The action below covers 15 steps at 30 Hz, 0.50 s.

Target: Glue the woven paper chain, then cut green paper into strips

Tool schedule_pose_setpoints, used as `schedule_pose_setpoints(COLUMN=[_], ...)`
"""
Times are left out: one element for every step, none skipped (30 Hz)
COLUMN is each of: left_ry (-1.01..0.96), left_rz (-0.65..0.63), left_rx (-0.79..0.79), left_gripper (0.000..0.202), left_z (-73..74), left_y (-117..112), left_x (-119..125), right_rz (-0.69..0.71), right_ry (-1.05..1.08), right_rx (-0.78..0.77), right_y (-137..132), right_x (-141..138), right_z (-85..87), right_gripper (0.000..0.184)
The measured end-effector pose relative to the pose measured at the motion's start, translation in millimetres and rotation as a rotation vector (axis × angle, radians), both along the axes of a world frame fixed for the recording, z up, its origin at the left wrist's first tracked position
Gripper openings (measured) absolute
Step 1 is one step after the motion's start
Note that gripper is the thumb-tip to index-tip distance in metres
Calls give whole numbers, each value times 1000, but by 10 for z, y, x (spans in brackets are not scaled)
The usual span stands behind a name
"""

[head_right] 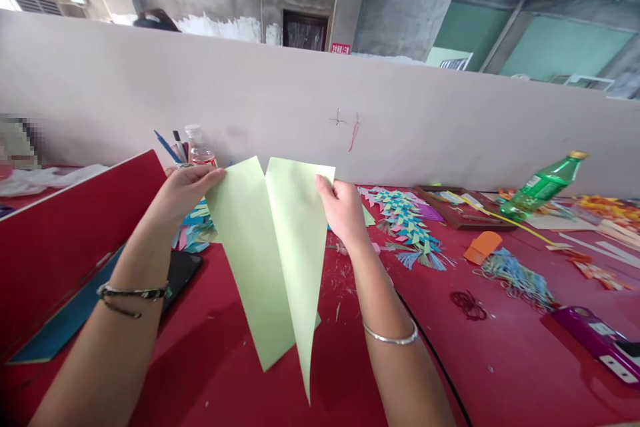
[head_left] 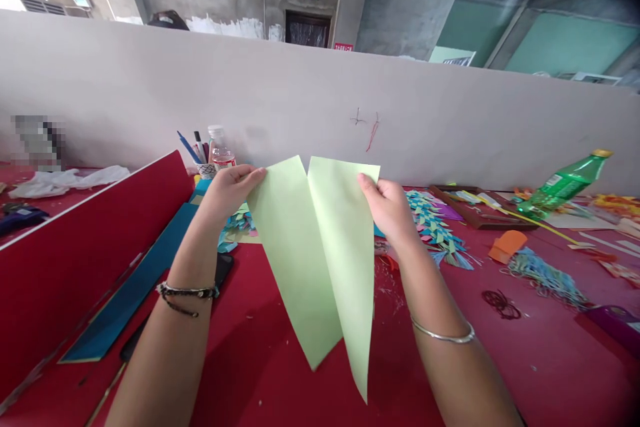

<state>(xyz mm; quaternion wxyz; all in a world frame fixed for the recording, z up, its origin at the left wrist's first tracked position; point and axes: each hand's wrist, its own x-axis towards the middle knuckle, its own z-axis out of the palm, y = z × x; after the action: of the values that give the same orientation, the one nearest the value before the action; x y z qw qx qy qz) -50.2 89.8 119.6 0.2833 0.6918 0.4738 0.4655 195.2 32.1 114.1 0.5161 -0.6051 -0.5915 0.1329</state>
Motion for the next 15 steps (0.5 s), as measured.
schedule_pose_setpoints(left_ry=[-8, -13, -15, -13, -12, -8, -1, 4, 5, -1, -13, -22, -28, -32, -34], left_rz=[25, 35, 35, 30, 27, 24, 23, 26, 32, 40, 53, 64, 74, 80, 88], left_rx=[30, 47, 54, 58, 64, 74, 84, 95, 104, 109, 113, 114, 112, 106, 101], left_gripper=[30, 30, 29, 29, 29, 30, 30, 31, 32, 32, 33, 34, 35, 36, 36], left_z=[9, 24, 44, 65, 86, 103, 115, 122, 125, 124, 120, 117, 114, 113, 113], left_y=[-14, -35, -59, -83, -104, -119, -127, -129, -124, -116, -106, -98, -92, -90, -90], left_x=[15, 27, 33, 32, 24, 10, -10, -32, -55, -77, -96, -109, -118, -121, -120], right_rz=[-10, -21, -30, -36, -39, -34, -26, -20, -19, -25, -39, -52, -55, -42, -7], right_ry=[-1, -5, -12, -19, -24, -26, -26, -28, -33, -39, -43, -39, -27, -2, 30], right_rx=[7, 18, 29, 38, 43, 45, 47, 48, 50, 52, 53, 53, 53, 53, 47], right_y=[16, 29, 39, 47, 53, 58, 61, 65, 70, 75, 81, 86, 90, 91, 88], right_x=[7, 13, 17, 20, 22, 24, 26, 30, 34, 39, 44, 48, 49, 47, 42], right_z=[-8, -15, -22, -28, -33, -37, -42, -46, -49, -53, -56, -59, -61, -63, -65], right_gripper=[44, 43, 43, 42, 42, 42, 42, 42, 42, 42, 43, 43, 43, 42, 40])
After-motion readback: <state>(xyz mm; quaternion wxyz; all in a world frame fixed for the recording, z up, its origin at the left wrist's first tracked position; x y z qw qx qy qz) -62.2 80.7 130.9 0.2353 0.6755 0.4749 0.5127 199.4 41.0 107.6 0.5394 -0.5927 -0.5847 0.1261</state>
